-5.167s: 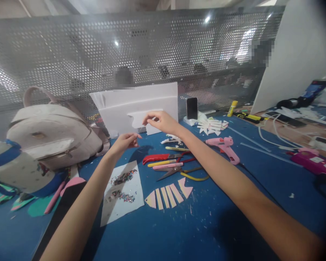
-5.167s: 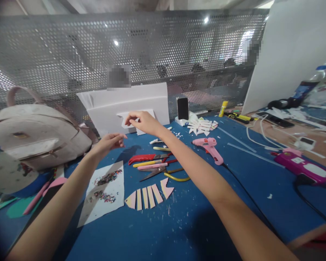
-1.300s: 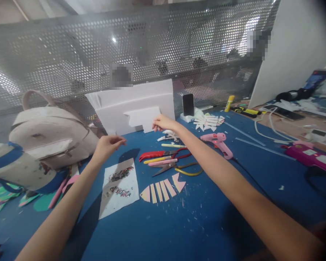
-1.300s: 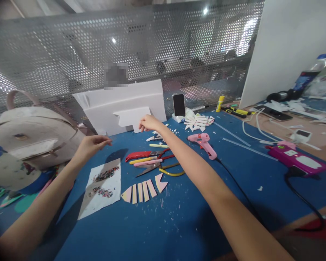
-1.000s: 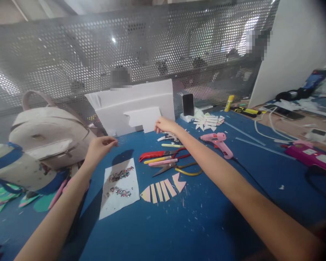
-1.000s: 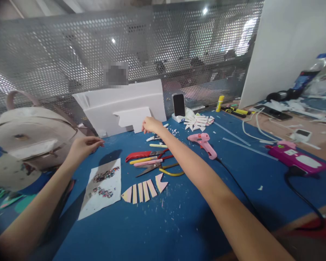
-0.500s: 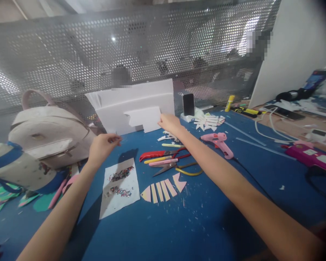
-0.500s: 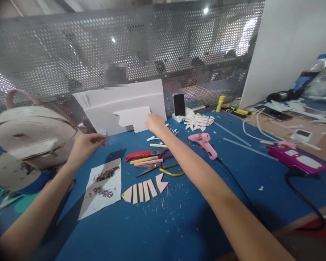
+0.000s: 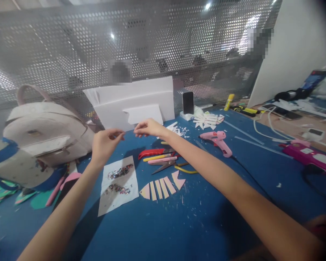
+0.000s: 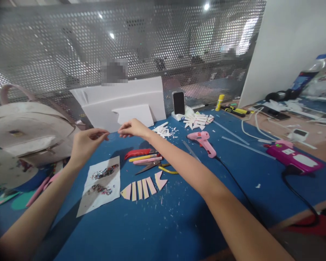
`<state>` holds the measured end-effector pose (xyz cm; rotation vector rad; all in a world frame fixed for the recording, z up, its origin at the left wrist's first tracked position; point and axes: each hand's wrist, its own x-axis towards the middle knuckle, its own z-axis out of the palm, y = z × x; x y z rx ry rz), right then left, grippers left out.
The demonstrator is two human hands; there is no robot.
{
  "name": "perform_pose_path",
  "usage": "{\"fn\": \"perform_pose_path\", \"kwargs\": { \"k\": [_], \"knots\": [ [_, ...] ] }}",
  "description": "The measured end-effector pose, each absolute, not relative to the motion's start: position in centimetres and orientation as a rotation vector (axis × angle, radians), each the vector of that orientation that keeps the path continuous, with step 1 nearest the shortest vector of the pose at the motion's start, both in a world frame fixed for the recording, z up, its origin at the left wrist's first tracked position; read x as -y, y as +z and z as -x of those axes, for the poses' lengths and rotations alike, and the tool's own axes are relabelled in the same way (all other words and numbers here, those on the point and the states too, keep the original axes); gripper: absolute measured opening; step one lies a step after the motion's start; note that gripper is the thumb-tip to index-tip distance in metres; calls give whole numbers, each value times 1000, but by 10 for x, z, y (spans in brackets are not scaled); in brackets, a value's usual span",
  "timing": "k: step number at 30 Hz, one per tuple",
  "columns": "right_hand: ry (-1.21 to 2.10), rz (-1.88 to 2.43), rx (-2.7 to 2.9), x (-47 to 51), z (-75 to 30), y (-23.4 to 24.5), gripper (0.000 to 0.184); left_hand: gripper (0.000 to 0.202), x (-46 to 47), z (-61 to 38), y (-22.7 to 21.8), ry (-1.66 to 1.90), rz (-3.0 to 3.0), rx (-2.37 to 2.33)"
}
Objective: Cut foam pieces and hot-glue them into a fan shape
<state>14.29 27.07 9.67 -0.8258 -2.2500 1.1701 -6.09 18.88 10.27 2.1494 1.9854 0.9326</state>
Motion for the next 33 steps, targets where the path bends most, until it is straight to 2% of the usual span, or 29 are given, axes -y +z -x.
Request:
{"fn": "perform_pose_path", "kwargs": {
  "k": [10,15,21,27,33],
  "knots": [
    [923,835,2378,-268,-184,109,25,30,-163,78,106,1042,-2020,-1932],
    [779,875,2444,-241,-202,98,22,27,-142,67,95,979,-2116,-1833],
    [632,927,2448,-225,-212,91,22,34,-141,39,96,904,-2040,-1652],
    [559,862,2404,-211,-211,94,16,32,-151,18,82,692,-1935,-1411],
    [512,794,2415,-202,-220,96,15,28,-150,19,73,657,-1940,-1397]
  ]
}}
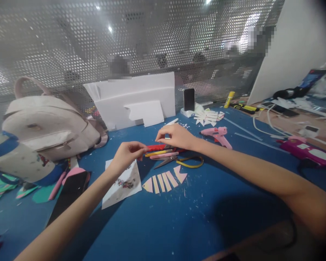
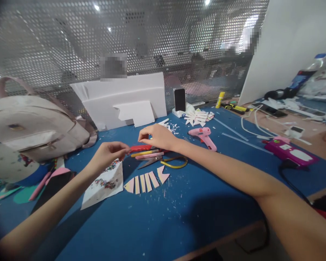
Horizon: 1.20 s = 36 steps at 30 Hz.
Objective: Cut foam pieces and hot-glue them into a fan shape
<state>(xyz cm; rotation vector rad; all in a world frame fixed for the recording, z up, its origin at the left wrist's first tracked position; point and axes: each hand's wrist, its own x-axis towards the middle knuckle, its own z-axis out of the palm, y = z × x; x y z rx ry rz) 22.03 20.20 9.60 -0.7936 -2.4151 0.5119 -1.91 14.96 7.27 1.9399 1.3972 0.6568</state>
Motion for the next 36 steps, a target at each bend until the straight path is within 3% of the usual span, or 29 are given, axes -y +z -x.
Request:
{"fn": "perform_pose_path", "kwargs": {
  "k": [13,20,28,36],
  "knots": [
    [384,737,2608,-178,-268,70,22,26,-89,34,66,898,-2302,-1448],
    [414,682,2564,-163,-280,63,18,7,-74,31,60,1138,-2511,-1287],
    [368,618,2537,-157,-291,49,15,11,-73,39,51,972,-2717,-1215],
    [70,445,2673,-155,-295,41,24,12,-73,44,46,775,-2847,-1226]
  ]
}}
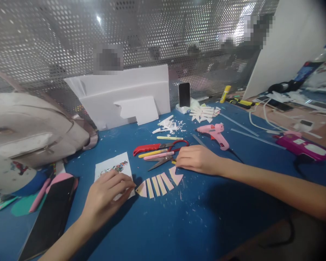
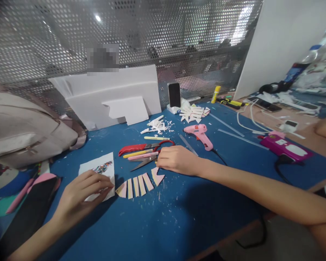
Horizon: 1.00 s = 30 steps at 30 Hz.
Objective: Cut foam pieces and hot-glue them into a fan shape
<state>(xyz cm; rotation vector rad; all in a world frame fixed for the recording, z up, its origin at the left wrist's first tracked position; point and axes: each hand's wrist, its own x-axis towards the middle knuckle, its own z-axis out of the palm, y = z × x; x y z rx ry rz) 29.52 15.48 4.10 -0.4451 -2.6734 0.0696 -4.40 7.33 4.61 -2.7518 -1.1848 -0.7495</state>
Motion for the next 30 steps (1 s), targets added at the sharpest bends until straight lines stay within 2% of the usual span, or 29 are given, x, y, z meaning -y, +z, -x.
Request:
{"fn": "perform_pose_path", "kwargs": {
  "k": [8,11,14,18,27,30],
  "knots": [
    [-124,439,2699,-162,-288,47,24,8,-77,50,50,-666,2779,1273],
    [-142,498,2654,-179,-275,62,25,17,-94,53,67,-699,2748,1432],
    [-138,556,2594,-202,-252,81,23,27,-118,49,88,-845,2653,1682],
    [-122,574,2519,-227,-212,106,17,32,-154,28,107,-1103,2638,1959],
    [-109,684,2396,-263,-172,126,13,32,-208,23,111,-1616,2643,2254],
    [-99,725,2394,-268,-176,123,21,31,-215,23,110,-1648,2657,2319]
  ]
}}
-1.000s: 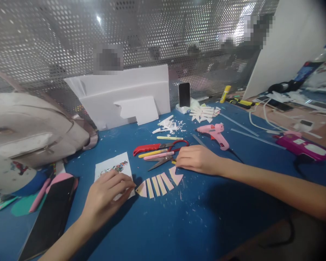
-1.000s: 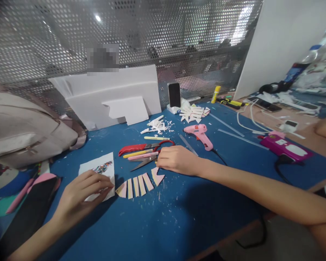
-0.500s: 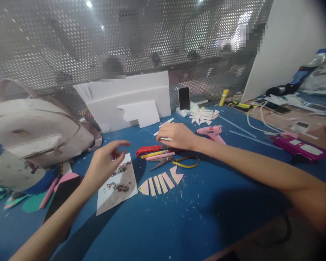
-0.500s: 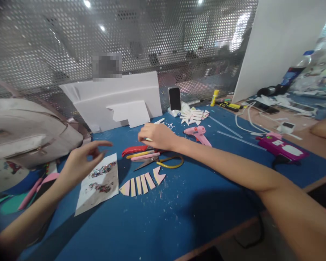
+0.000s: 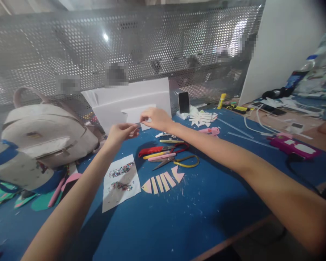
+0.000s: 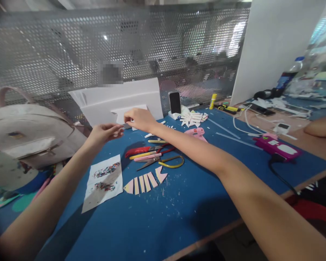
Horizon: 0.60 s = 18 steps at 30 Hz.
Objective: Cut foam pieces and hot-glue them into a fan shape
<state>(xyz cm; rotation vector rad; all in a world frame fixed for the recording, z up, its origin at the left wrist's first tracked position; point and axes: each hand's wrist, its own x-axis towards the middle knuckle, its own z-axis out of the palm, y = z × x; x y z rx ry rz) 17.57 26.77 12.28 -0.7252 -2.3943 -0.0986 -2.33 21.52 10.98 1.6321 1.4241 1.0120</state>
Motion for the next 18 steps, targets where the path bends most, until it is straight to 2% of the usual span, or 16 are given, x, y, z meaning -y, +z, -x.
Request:
{"fn": "perform_pose_path", "kwargs": {
  "k": [3,8,11,13,15,18],
  "knots": [
    [-81,737,2410,-266,-178,120,25,31,-218,20,108,988,-1598,-1424],
    [-52,758,2415,-252,-179,123,15,31,-219,20,105,1003,-1555,-1433],
    [-32,776,2443,-239,-185,125,23,30,-221,26,102,1028,-1542,-1440],
    [8,756,2566,-228,-192,120,21,31,-222,31,100,1032,-1540,-1453],
    [60,725,2759,-217,-198,109,20,31,-223,35,97,1030,-1540,-1467],
    [34,806,2920,-204,-204,88,29,31,-224,39,92,1036,-1533,-1473]
  ]
}}
